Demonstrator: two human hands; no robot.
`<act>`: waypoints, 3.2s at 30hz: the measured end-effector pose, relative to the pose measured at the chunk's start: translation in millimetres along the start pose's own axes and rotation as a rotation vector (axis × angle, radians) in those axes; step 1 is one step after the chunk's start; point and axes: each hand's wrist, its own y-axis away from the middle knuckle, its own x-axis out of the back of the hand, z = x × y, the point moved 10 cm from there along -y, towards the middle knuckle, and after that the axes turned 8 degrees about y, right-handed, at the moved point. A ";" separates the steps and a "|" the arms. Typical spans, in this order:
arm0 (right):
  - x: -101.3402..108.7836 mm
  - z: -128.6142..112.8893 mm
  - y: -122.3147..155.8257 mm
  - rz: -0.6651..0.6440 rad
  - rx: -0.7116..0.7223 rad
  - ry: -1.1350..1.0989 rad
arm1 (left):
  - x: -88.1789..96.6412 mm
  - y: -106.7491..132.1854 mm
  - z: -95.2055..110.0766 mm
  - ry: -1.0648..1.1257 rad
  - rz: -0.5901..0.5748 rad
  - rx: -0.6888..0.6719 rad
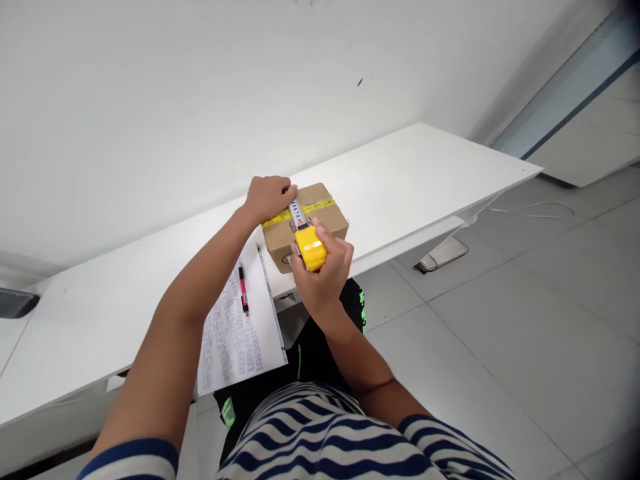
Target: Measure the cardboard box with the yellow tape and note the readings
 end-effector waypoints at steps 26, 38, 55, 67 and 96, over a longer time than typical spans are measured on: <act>19.6 76.6 40.2 0.250 -0.385 -0.308 | 31.8 98.0 105.0 0.346 -0.070 -0.323; 40.9 108.9 34.3 0.250 -0.693 -0.408 | -28.2 105.0 8.2 0.191 0.000 -0.153; 12.4 64.2 44.1 0.107 -0.564 -0.494 | -57.5 183.1 -29.1 0.741 0.351 0.017; -23.0 -21.2 -53.5 -0.779 0.249 -0.601 | 6.3 180.3 1.8 1.319 0.016 0.159; -109.8 169.9 -118.9 -0.718 -0.209 -0.628 | -47.6 117.5 -59.2 1.290 0.031 0.630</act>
